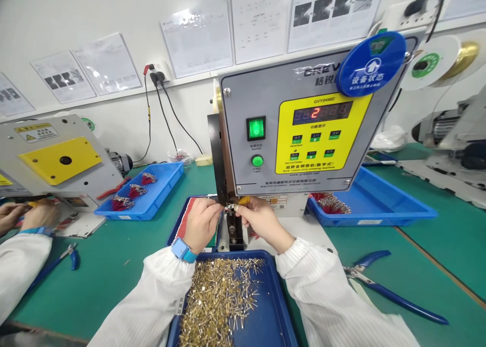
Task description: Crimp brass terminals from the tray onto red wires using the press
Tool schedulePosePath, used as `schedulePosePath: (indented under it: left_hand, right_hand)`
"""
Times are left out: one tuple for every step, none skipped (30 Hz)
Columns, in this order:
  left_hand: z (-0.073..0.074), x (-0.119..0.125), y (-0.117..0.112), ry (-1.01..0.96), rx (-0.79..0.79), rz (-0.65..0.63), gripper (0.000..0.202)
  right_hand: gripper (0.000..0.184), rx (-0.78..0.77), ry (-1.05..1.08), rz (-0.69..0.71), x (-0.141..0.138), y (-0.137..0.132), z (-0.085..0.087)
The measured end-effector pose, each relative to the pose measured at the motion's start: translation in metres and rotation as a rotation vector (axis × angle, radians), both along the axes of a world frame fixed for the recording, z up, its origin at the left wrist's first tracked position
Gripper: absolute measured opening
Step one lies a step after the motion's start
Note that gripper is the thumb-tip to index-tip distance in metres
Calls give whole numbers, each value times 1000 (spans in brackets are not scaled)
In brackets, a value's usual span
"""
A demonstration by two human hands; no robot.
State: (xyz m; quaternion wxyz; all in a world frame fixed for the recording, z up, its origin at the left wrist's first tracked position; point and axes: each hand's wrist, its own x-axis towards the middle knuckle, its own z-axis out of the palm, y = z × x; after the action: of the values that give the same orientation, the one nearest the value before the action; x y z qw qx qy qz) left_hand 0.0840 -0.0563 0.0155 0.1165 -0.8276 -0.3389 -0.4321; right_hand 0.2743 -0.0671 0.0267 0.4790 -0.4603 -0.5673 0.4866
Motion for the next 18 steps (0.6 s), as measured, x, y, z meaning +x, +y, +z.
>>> schedulePosePath:
  left_hand:
    - [0,0,0,0,0,-2,18]
    - [0,0,0,0,2,-3,18]
    - [0,0,0,0,3,-4,18]
    - [0,0,0,1,4,-4,18]
    - [0,0,0,3,3,-2,18]
    - [0,0,0,5,3,-1,19]
    - [1,0,-1,7,2,0,19]
    - [1,0,-1,8,3,2,20]
    - [1,0,-1,6,6,4,20]
    - [1,0,-2,2,12,6,20]
    - [2,0,-2,-4,17,8,21]
    - [2,0,-2,-9,23,10,22]
    - [2,0,-2,-15,27,13,22]
    - [2,0,-3,-19,28,13,22]
    - [3,0,-3,-23,26,13,22]
    - [3,0,-3,-25,22,13,20]
    - [3,0,-3,-27,20,14,18]
    - [3,0,-2,-27,20,14,17]
  right_hand:
    - [27,1,-2,0,0,0,0]
    - [27,2,-5,1,0,0,0]
    - [26,1,-13,-1,0,0,0]
    - [26,-1,-26,-5,1,0,0]
    - [25,-3,-40,-12,1,0,0]
    - [25,-2,-51,-17,1,0,0]
    - [26,2,-58,-20,1,1,0]
    - [26,9,-61,-20,1,1,-1]
    - [26,16,-63,-17,1,1,-1]
    - [27,22,-64,-14,1,1,-2]
    - [27,25,-64,-14,1,1,-2]
    - [27,25,-64,-20,0,1,-3]
    - [27,23,-61,-28,0,1,-4]
    - [28,21,-57,-39,-1,1,-5]
    - [28,20,-50,-53,-2,1,-6]
    - [28,16,-45,-69,-3,1,-7]
    - [28,13,-44,-87,-4,1,-8]
    - [29,13,-48,-103,-5,1,-9]
